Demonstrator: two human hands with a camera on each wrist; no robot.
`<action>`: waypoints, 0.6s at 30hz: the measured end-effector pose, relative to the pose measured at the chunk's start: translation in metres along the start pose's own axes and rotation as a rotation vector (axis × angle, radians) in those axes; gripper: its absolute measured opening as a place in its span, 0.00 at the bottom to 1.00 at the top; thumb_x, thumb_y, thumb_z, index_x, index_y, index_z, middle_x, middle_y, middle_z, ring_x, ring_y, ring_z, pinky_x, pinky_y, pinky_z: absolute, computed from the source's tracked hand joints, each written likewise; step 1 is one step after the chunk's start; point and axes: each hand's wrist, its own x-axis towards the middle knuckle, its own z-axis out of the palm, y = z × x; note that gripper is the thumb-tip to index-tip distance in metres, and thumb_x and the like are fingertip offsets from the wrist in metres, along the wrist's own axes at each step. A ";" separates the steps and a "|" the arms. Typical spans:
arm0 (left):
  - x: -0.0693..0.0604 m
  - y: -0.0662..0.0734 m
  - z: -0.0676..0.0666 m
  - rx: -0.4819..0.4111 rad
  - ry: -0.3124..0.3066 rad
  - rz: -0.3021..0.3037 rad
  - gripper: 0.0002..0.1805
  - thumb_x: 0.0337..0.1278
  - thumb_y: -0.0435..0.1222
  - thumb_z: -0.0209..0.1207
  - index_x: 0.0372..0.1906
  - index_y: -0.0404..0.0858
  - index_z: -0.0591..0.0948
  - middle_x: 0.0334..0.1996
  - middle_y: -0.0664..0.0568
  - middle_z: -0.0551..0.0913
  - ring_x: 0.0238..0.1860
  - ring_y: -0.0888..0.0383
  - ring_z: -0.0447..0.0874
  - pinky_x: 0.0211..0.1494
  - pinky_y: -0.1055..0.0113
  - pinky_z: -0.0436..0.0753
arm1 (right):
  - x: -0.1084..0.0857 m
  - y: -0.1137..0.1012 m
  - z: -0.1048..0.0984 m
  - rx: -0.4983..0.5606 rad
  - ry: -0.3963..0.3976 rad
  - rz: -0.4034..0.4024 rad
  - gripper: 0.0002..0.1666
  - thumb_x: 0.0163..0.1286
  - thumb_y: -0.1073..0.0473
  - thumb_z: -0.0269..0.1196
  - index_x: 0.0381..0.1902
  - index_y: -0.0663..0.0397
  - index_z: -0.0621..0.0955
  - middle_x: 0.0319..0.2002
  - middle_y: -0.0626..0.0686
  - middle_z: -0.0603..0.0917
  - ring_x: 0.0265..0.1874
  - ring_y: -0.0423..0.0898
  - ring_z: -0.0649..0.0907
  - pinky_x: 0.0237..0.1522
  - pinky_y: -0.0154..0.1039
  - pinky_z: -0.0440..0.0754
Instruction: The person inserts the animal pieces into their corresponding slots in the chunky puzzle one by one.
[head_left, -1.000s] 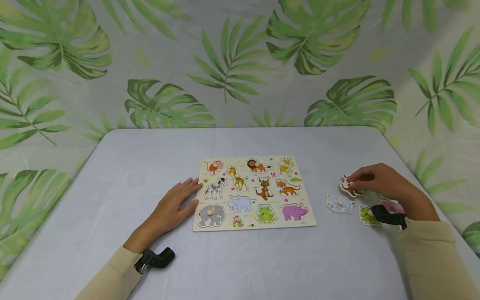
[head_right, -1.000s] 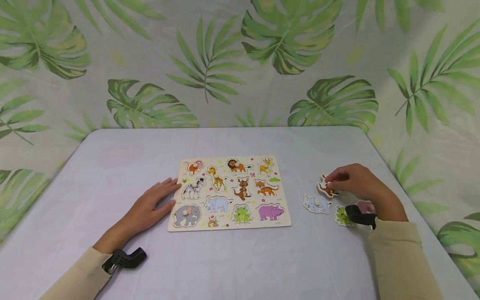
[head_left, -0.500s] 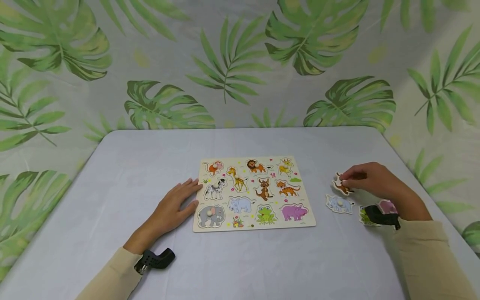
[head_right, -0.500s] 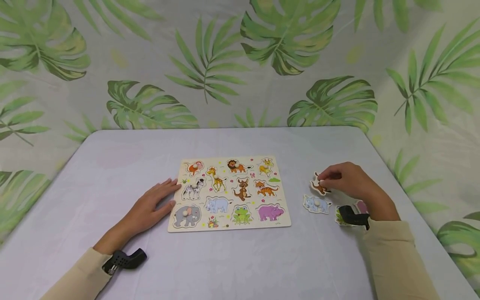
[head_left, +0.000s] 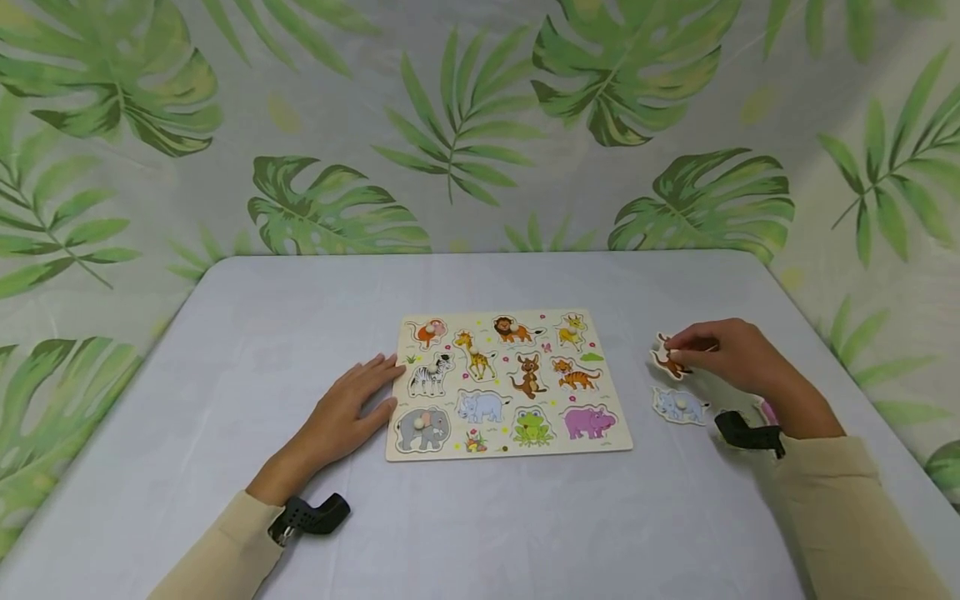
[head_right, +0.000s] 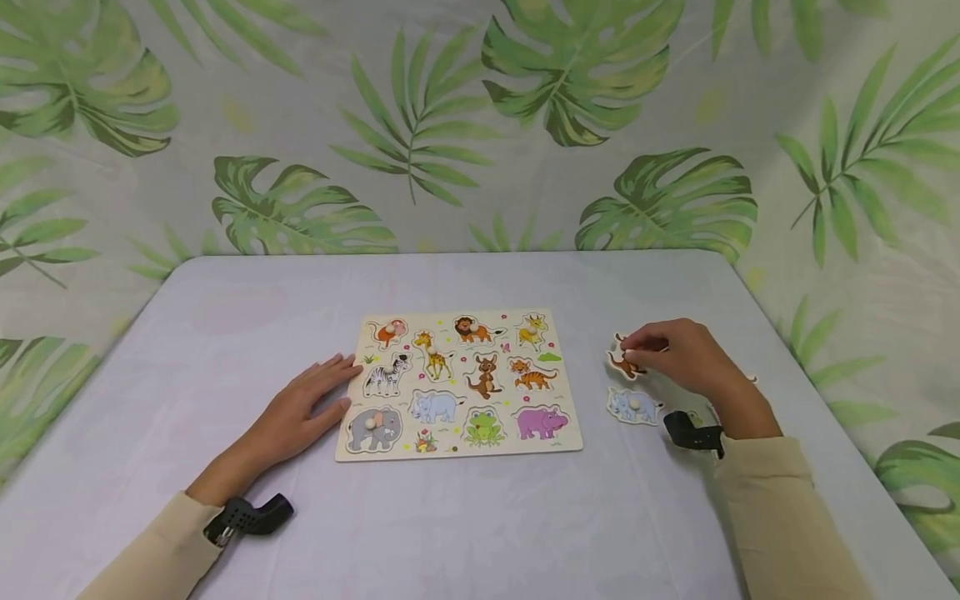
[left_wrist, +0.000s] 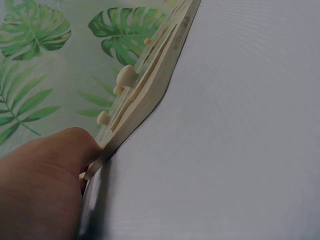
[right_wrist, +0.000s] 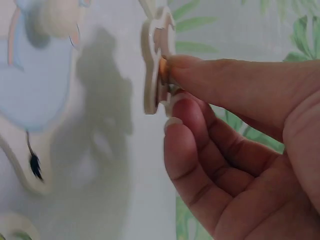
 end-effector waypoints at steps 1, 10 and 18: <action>0.000 0.000 0.000 0.001 0.002 0.000 0.27 0.67 0.41 0.56 0.68 0.41 0.70 0.71 0.48 0.64 0.73 0.48 0.55 0.76 0.50 0.51 | 0.001 -0.002 0.002 -0.001 0.007 -0.002 0.13 0.64 0.54 0.68 0.43 0.55 0.86 0.40 0.54 0.86 0.37 0.49 0.83 0.35 0.33 0.82; 0.001 0.002 -0.002 0.006 -0.001 -0.001 0.27 0.67 0.41 0.56 0.68 0.40 0.70 0.71 0.47 0.64 0.73 0.48 0.55 0.76 0.50 0.52 | 0.006 -0.016 0.013 -0.003 0.050 -0.004 0.13 0.64 0.54 0.68 0.43 0.53 0.87 0.37 0.52 0.87 0.38 0.52 0.84 0.35 0.40 0.81; 0.001 0.003 -0.002 -0.004 -0.010 -0.008 0.27 0.67 0.41 0.56 0.68 0.40 0.70 0.71 0.48 0.64 0.73 0.48 0.55 0.76 0.50 0.51 | 0.007 -0.024 0.019 0.027 0.060 -0.039 0.12 0.65 0.55 0.67 0.44 0.54 0.86 0.37 0.52 0.86 0.37 0.52 0.84 0.37 0.44 0.82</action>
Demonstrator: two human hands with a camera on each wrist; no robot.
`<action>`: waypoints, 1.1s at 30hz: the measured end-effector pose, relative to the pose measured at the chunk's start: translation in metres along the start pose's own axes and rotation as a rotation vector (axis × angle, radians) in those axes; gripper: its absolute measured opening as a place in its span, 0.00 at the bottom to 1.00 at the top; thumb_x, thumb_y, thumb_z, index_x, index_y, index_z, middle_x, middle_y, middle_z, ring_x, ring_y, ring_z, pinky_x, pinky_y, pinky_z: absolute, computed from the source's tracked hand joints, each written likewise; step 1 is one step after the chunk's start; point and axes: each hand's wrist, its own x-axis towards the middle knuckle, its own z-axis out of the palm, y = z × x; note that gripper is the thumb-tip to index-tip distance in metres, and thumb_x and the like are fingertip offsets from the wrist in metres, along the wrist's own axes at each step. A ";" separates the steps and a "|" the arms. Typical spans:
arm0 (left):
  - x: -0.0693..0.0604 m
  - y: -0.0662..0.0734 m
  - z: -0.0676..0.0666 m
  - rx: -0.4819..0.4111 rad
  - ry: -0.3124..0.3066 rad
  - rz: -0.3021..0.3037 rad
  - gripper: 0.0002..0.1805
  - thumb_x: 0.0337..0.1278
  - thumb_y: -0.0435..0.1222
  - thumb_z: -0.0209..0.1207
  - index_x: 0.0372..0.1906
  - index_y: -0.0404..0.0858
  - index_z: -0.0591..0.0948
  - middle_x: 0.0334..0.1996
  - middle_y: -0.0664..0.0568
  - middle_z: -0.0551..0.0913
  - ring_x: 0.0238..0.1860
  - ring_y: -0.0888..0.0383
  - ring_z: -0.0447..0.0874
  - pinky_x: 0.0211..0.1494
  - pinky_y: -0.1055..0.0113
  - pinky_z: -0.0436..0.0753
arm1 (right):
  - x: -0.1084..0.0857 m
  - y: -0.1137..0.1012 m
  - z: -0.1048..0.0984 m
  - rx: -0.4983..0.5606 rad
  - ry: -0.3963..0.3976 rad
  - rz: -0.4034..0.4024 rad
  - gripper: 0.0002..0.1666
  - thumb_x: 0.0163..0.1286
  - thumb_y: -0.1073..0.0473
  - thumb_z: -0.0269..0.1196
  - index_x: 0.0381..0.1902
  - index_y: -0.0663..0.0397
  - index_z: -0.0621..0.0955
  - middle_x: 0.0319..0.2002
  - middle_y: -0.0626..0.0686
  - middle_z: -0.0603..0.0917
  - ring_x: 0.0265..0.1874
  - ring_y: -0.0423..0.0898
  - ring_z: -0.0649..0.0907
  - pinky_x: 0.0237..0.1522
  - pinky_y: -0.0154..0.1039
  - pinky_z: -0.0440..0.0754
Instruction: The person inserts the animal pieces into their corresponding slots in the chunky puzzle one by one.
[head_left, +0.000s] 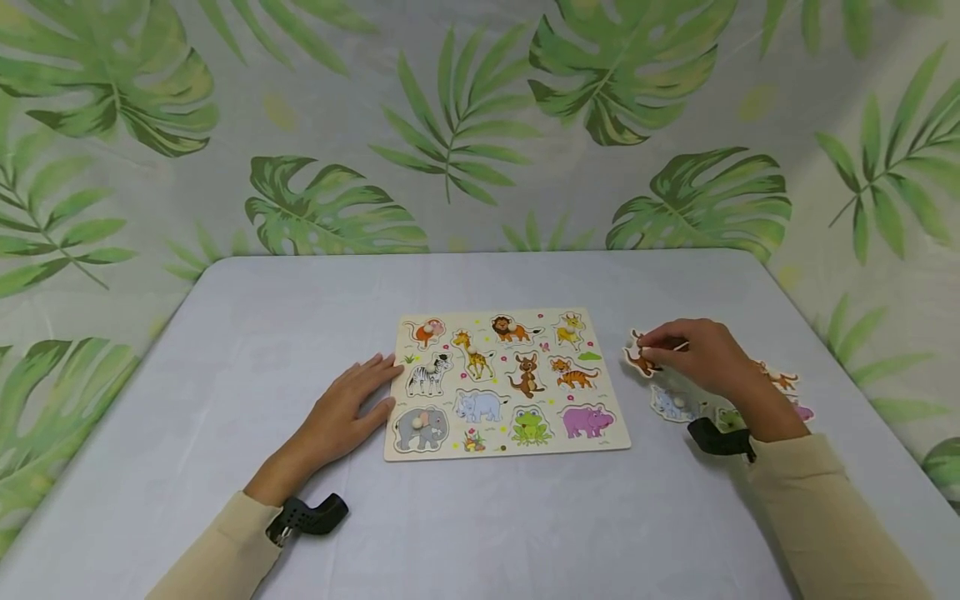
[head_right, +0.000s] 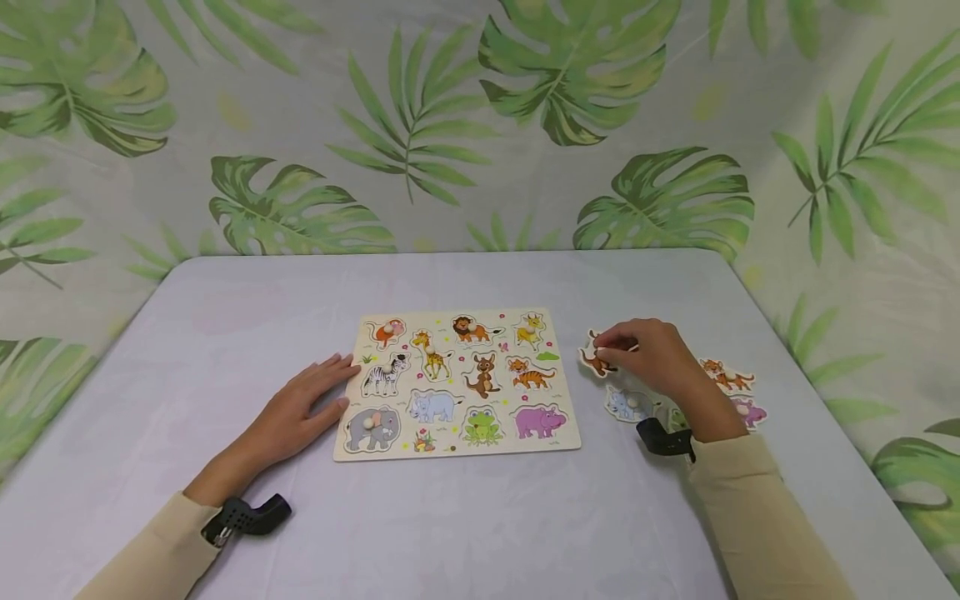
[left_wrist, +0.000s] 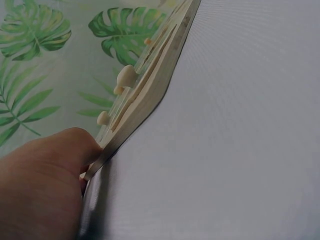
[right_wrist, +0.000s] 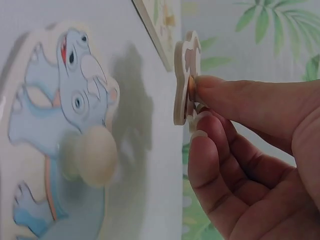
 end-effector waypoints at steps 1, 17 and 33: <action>0.000 0.000 0.000 -0.002 0.000 0.001 0.27 0.67 0.41 0.56 0.68 0.40 0.70 0.71 0.48 0.64 0.73 0.48 0.55 0.76 0.50 0.51 | 0.000 -0.001 0.001 0.002 0.000 -0.001 0.13 0.65 0.55 0.67 0.44 0.54 0.86 0.37 0.52 0.86 0.37 0.51 0.84 0.37 0.44 0.82; 0.001 0.000 0.000 -0.002 0.002 0.004 0.27 0.67 0.41 0.55 0.69 0.40 0.70 0.71 0.47 0.64 0.73 0.47 0.55 0.76 0.50 0.51 | 0.000 -0.013 0.008 0.036 0.002 -0.031 0.12 0.66 0.56 0.66 0.45 0.54 0.86 0.36 0.51 0.86 0.35 0.49 0.85 0.36 0.45 0.83; 0.000 0.000 0.000 0.004 -0.003 -0.008 0.27 0.67 0.42 0.55 0.69 0.42 0.70 0.71 0.49 0.64 0.74 0.48 0.54 0.76 0.51 0.51 | 0.010 -0.033 0.017 0.063 -0.006 -0.069 0.09 0.65 0.59 0.67 0.42 0.55 0.86 0.35 0.50 0.86 0.34 0.46 0.84 0.39 0.45 0.83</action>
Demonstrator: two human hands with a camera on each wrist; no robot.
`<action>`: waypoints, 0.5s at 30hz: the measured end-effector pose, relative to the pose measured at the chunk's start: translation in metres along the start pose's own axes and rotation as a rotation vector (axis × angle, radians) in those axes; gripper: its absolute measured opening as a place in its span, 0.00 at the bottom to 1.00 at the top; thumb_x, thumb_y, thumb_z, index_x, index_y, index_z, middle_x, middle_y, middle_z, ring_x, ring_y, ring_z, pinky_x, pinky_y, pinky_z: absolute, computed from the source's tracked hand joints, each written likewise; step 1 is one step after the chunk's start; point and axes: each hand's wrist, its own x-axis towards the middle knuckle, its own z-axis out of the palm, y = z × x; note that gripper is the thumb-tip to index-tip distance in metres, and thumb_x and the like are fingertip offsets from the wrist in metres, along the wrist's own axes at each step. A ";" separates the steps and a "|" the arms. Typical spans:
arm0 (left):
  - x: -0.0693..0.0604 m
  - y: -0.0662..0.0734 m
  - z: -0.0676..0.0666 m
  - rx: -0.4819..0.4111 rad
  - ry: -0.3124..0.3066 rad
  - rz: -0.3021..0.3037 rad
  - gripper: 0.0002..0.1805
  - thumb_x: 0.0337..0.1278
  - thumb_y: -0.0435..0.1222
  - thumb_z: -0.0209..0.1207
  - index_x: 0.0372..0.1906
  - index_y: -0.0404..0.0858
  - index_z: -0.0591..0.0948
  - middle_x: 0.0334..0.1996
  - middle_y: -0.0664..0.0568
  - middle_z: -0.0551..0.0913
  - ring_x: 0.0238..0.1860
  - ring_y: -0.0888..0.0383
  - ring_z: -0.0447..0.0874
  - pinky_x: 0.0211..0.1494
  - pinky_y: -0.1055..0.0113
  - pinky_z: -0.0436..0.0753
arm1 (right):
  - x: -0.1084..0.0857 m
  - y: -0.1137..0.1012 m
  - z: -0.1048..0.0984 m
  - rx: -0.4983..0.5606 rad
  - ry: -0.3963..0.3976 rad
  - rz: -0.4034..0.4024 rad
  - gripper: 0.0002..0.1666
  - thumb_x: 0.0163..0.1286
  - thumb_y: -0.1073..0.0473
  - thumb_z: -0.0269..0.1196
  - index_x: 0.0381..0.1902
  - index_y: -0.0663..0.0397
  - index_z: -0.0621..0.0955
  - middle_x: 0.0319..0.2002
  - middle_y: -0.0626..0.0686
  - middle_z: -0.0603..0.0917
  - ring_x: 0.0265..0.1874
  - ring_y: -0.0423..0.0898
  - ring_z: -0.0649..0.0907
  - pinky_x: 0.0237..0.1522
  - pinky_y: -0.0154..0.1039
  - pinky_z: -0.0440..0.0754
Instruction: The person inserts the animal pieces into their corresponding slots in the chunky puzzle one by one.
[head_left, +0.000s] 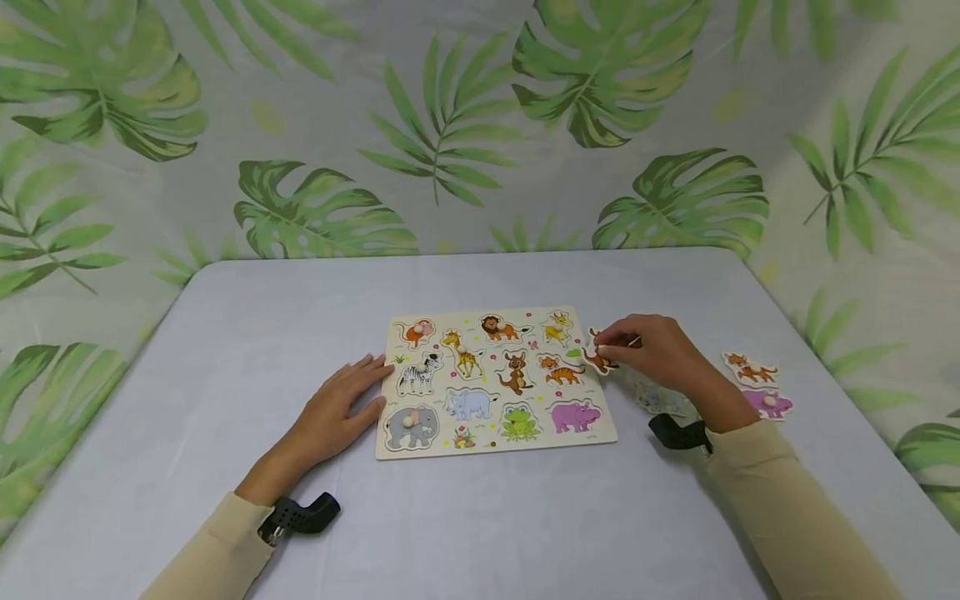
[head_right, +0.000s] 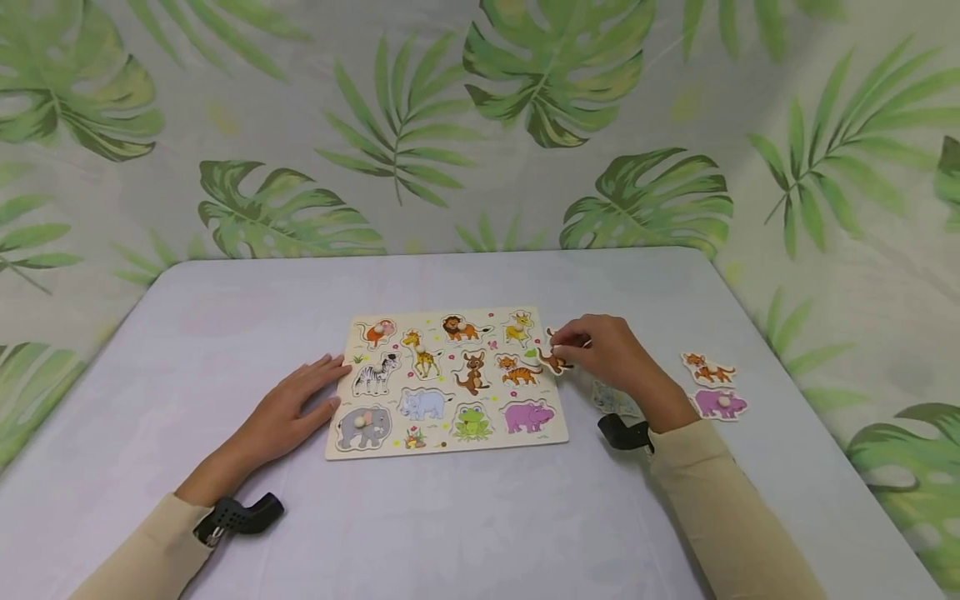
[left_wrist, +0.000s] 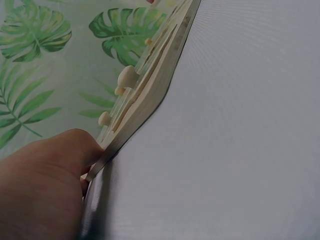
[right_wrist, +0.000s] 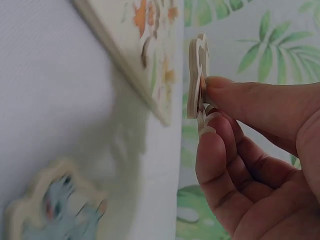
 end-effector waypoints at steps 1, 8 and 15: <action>0.000 0.000 -0.001 -0.001 0.002 0.000 0.27 0.67 0.42 0.55 0.69 0.42 0.70 0.71 0.49 0.64 0.74 0.48 0.55 0.76 0.51 0.51 | 0.003 -0.002 0.001 0.003 -0.003 -0.007 0.09 0.65 0.60 0.67 0.42 0.55 0.86 0.35 0.50 0.86 0.34 0.46 0.84 0.39 0.45 0.83; 0.001 -0.001 0.001 -0.011 -0.001 -0.007 0.27 0.67 0.43 0.55 0.69 0.42 0.69 0.72 0.49 0.63 0.74 0.48 0.54 0.76 0.51 0.50 | 0.017 -0.015 0.006 0.011 -0.025 -0.025 0.09 0.64 0.60 0.67 0.42 0.55 0.86 0.36 0.50 0.86 0.33 0.45 0.84 0.39 0.44 0.84; 0.000 0.000 0.001 -0.001 -0.015 -0.021 0.27 0.67 0.42 0.55 0.69 0.43 0.69 0.72 0.51 0.63 0.74 0.50 0.53 0.77 0.52 0.50 | 0.029 -0.026 0.013 0.038 -0.028 -0.059 0.09 0.65 0.59 0.67 0.42 0.54 0.86 0.36 0.50 0.86 0.35 0.45 0.83 0.40 0.44 0.83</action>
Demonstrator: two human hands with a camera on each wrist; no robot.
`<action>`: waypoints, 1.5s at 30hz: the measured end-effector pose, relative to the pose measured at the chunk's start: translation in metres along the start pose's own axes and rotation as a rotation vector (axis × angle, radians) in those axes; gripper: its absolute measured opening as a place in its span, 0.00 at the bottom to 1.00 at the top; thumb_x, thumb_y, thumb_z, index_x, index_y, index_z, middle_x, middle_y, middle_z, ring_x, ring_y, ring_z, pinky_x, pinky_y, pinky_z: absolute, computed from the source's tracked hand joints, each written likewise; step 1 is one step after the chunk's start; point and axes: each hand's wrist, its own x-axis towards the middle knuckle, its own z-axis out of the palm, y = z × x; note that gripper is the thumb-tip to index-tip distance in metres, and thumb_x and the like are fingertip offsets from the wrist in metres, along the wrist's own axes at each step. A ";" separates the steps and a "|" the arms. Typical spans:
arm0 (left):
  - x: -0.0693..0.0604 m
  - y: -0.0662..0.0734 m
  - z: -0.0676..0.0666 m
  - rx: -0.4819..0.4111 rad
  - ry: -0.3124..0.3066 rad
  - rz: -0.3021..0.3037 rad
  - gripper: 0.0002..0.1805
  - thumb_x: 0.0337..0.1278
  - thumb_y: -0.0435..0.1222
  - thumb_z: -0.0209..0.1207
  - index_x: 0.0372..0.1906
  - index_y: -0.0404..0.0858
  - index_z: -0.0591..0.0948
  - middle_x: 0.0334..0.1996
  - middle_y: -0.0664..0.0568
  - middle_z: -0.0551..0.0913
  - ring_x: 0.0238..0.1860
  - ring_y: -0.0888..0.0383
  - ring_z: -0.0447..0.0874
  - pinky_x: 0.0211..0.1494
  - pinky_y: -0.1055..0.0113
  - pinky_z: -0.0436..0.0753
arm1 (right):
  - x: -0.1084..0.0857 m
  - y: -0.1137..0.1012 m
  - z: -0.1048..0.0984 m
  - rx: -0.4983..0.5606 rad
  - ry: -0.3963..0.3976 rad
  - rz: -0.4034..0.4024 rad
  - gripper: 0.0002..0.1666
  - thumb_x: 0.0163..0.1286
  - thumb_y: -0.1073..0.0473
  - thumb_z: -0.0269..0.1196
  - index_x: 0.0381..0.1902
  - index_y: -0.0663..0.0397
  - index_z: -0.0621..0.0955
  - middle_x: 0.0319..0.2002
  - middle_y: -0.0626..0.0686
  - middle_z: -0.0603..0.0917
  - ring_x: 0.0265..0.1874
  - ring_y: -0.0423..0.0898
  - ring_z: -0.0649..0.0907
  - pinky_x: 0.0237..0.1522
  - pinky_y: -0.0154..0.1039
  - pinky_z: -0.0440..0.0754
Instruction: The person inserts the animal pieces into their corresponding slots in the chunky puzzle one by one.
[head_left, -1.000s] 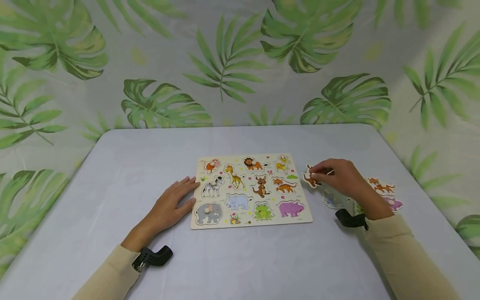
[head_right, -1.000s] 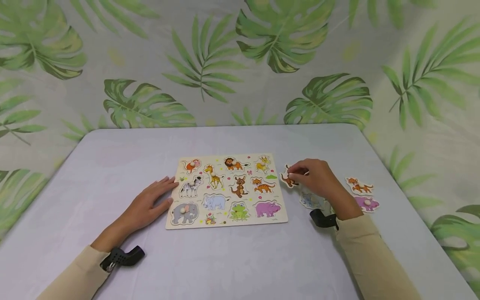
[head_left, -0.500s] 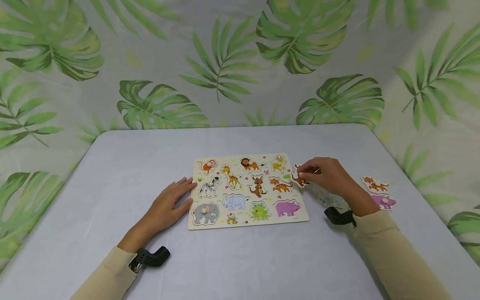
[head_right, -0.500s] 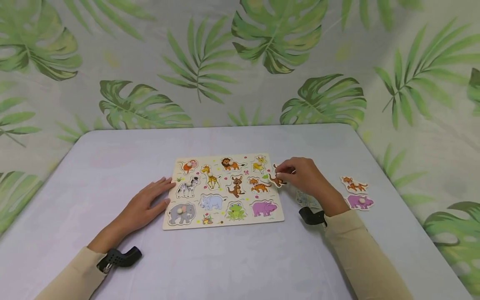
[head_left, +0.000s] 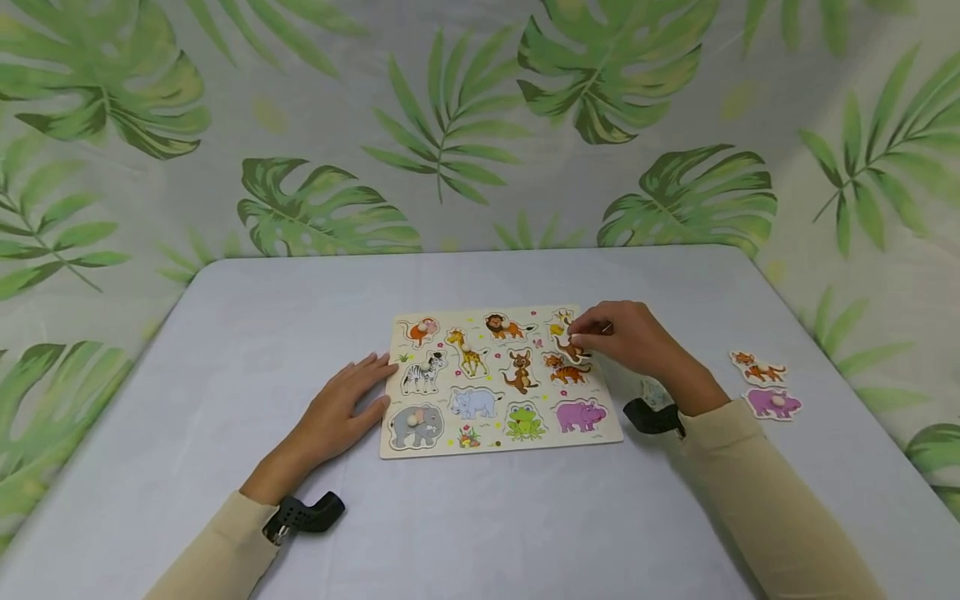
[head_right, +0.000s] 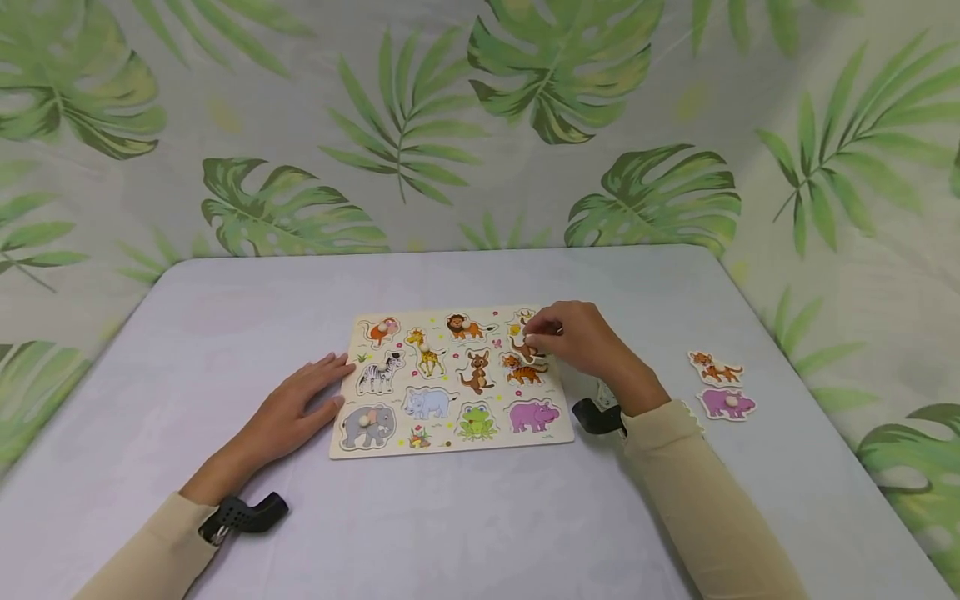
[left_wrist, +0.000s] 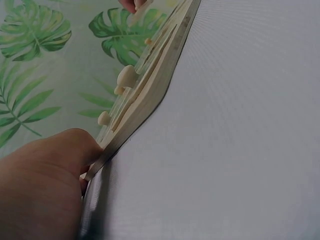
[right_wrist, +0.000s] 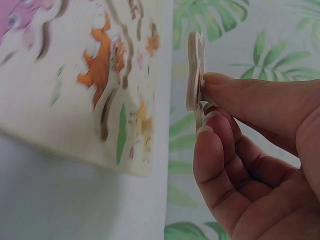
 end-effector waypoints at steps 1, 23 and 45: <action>0.000 0.000 0.000 0.001 0.001 0.000 0.27 0.67 0.42 0.55 0.69 0.43 0.69 0.72 0.51 0.63 0.74 0.50 0.53 0.76 0.52 0.50 | 0.002 -0.001 0.001 0.005 -0.001 -0.006 0.09 0.65 0.59 0.67 0.41 0.54 0.86 0.36 0.50 0.86 0.34 0.45 0.83 0.40 0.44 0.83; 0.000 -0.002 0.000 -0.007 0.016 0.009 0.27 0.68 0.42 0.55 0.69 0.42 0.69 0.72 0.49 0.63 0.74 0.48 0.54 0.76 0.51 0.50 | 0.027 -0.025 0.013 0.053 -0.021 -0.026 0.08 0.65 0.59 0.66 0.42 0.52 0.86 0.36 0.48 0.85 0.34 0.44 0.82 0.38 0.42 0.83; -0.001 0.001 -0.002 0.000 0.010 0.020 0.27 0.67 0.42 0.55 0.69 0.41 0.70 0.71 0.48 0.64 0.74 0.48 0.54 0.76 0.51 0.51 | 0.014 -0.028 0.046 0.076 -0.088 -0.066 0.06 0.64 0.61 0.67 0.39 0.53 0.86 0.34 0.46 0.83 0.33 0.42 0.80 0.32 0.37 0.80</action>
